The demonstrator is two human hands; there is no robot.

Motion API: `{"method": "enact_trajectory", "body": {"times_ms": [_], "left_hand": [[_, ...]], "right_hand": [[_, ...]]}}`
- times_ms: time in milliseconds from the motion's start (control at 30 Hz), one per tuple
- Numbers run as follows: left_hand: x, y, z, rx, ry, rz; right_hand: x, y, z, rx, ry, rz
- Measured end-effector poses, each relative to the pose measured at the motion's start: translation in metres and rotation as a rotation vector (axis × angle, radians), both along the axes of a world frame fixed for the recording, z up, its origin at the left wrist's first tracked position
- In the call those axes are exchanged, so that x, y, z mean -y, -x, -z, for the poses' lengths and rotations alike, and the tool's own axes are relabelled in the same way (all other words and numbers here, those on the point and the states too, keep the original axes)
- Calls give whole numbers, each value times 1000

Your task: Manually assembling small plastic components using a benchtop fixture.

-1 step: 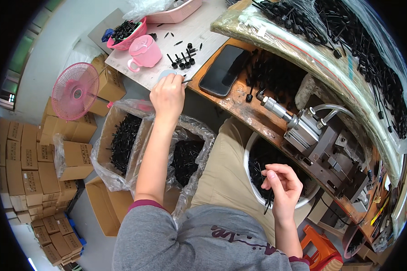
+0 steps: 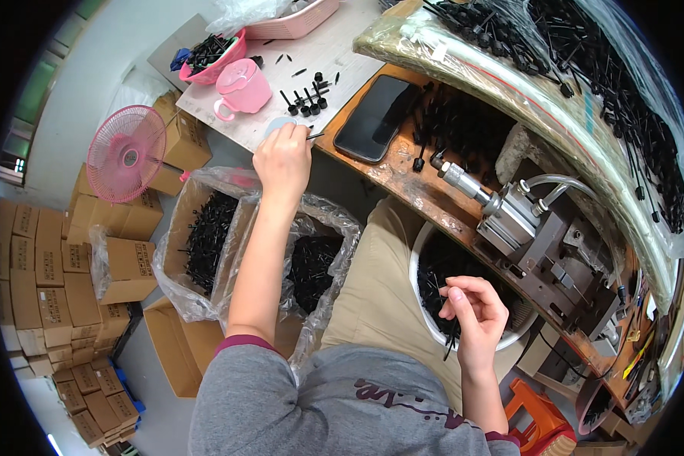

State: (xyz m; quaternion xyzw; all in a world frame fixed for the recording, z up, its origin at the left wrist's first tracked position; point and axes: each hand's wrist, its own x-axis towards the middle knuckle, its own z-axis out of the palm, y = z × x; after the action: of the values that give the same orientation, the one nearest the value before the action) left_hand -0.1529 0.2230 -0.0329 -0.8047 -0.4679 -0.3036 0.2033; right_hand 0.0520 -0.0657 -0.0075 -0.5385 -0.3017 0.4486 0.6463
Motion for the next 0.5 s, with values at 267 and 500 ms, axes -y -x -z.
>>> {"method": "enact_trajectory", "body": {"times_ms": [267,500], "left_hand": [[8,-1,-32,642,174,63],[16,0,-61,674,182,294]], "right_hand": [[8,-4,5,-7,8,24],[12,-3,9,-34,12,24]]}}
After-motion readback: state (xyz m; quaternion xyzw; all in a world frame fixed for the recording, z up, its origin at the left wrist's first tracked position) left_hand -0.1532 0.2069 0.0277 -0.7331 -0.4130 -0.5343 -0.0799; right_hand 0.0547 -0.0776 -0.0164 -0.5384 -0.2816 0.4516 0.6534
